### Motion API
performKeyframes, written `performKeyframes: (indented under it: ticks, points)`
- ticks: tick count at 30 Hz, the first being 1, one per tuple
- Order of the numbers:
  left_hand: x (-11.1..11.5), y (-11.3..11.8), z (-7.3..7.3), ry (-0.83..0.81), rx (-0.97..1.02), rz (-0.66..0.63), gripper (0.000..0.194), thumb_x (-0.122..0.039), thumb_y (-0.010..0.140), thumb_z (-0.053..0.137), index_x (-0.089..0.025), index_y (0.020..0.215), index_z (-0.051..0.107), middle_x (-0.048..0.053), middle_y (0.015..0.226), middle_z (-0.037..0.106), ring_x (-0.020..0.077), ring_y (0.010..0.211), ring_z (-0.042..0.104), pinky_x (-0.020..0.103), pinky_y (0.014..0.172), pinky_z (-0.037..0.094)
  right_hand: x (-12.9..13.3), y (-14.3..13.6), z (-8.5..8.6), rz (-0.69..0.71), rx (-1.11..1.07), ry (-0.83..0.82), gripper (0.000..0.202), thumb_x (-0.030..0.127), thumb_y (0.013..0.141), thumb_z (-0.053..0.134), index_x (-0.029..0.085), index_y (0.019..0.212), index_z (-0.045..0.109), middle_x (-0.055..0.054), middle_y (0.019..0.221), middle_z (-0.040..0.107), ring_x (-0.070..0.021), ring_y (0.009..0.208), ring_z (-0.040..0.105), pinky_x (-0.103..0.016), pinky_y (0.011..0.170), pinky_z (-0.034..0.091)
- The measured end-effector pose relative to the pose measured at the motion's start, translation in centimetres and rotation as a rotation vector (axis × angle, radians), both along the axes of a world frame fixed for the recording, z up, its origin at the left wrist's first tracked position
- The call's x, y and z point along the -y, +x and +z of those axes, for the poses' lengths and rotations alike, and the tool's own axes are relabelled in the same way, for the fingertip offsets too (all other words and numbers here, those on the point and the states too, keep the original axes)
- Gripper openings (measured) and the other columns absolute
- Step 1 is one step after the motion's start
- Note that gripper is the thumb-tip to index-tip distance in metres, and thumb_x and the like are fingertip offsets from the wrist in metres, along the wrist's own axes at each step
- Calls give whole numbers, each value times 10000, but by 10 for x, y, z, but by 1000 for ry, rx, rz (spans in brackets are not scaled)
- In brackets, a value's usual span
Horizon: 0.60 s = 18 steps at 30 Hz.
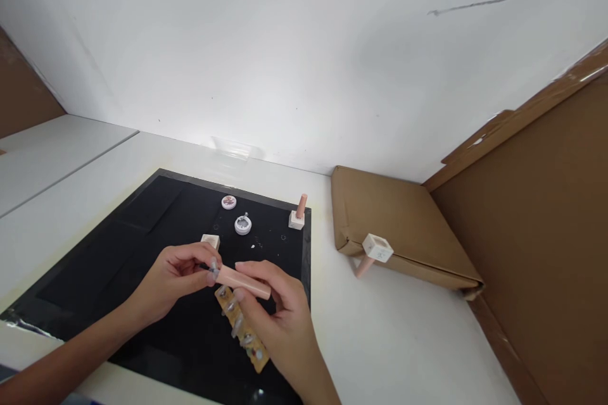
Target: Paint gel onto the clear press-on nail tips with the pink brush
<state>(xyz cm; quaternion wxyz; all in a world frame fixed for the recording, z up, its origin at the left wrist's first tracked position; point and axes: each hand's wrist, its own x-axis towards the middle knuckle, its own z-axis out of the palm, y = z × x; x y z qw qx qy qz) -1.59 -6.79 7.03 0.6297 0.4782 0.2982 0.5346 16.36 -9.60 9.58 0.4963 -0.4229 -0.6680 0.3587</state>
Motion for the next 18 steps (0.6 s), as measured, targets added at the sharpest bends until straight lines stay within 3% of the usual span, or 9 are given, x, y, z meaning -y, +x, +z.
performKeyframes:
  ticks: [5,11,18]
  points:
    - [0,0,2,-23,-4,-9,178,-7,659,721,-180,660,761,1,659,668,91,616,591,165,575,486,0,2,3,30,55,15,162,128,798,612,230,900,686,-18,751,682,-142,659,641,-224,588,529]
    - [0,0,2,-39,19,-18,160,-15,647,728,-172,652,761,2,653,659,80,585,573,161,558,482,-1,3,3,60,55,88,307,27,773,606,278,933,682,8,798,667,-120,719,634,-195,629,510]
    - [0,0,1,-52,6,1,95,-64,626,761,-157,626,743,13,647,647,98,578,560,192,547,478,0,3,6,49,61,140,258,34,765,617,245,889,702,-23,790,662,-139,675,633,-229,573,513]
